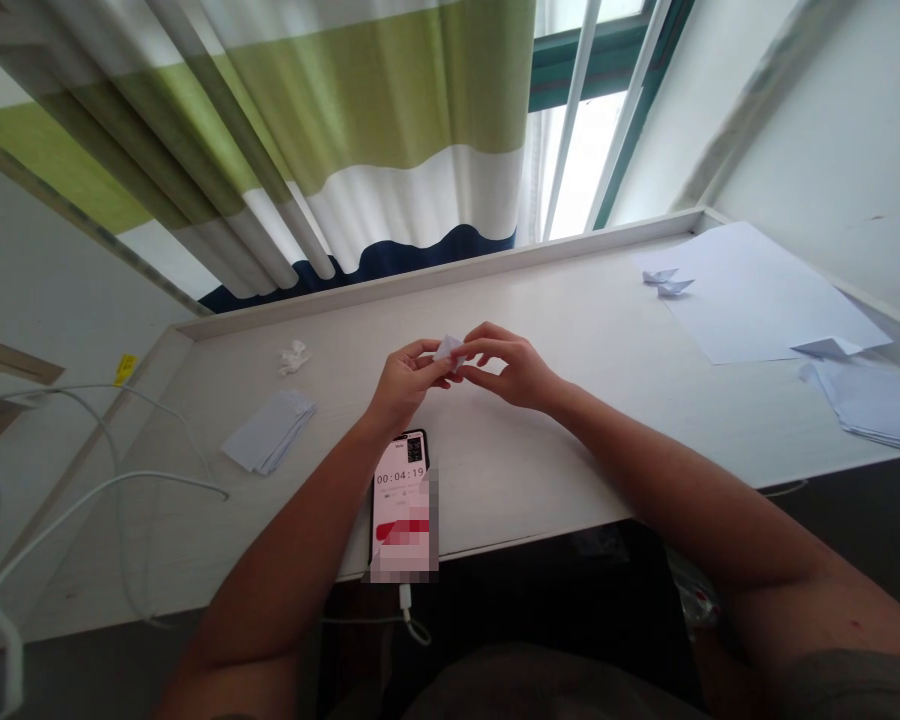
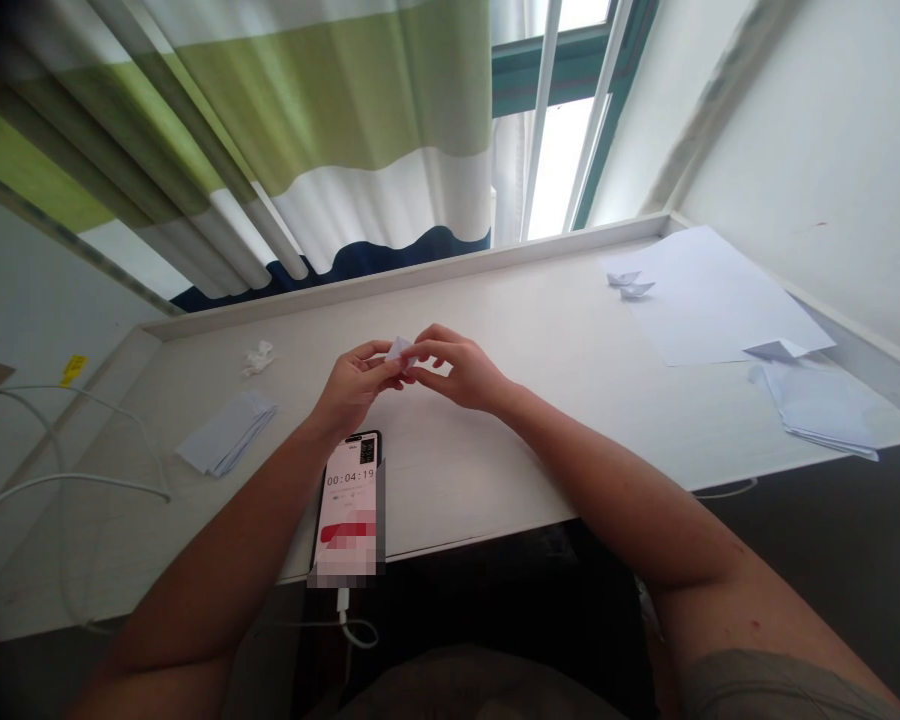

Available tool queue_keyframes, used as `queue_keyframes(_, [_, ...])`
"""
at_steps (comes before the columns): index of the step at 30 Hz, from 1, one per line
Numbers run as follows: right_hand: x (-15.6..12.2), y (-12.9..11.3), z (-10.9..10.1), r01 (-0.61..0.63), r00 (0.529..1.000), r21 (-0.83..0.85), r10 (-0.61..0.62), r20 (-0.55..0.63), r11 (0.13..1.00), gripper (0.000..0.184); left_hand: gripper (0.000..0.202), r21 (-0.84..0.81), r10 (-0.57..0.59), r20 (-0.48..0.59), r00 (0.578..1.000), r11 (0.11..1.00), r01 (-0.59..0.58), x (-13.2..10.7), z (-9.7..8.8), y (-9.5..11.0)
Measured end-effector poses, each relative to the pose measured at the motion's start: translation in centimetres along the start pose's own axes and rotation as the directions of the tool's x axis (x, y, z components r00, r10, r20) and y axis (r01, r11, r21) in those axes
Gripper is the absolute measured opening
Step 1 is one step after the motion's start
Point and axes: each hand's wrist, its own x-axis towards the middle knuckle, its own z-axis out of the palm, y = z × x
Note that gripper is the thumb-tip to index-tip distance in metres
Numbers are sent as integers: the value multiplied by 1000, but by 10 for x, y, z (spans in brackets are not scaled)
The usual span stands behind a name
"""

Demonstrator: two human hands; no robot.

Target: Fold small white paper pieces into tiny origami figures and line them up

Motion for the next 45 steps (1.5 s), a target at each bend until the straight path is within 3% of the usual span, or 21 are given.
queue_keyframes(9, [-2, 4, -5, 26, 996, -59, -20, 92, 998, 23, 28, -29, -71, -80, 994, 997, 69, 3, 1, -1])
queue_keyframes(16, [-1, 3, -8, 45, 993, -38, -40, 114, 998, 22, 31, -40, -97, -71, 993, 995, 95, -1, 4, 1])
queue_keyframes(26, [1, 1, -4, -138, 990, 128, 134, 41, 982, 21, 34, -56, -72, -23, 997, 996, 71, -2, 6, 2])
queue_keyframes(34, [-1, 1, -9, 16, 991, -7, -15, 134, 1000, 25, 31, -105, -144, -29, 989, 985, 140, -2, 5, 2])
queue_keyframes(38, [-1, 3, -7, 54, 995, -62, -49, 83, 997, 14, 29, -107, -156, -25, 987, 982, 153, -2, 5, -1])
queue_keyframes(45, [2, 2, -3, 21, 1000, -129, -19, 19, 991, 26, 37, -84, -75, 54, 996, 993, 80, -3, 5, -4])
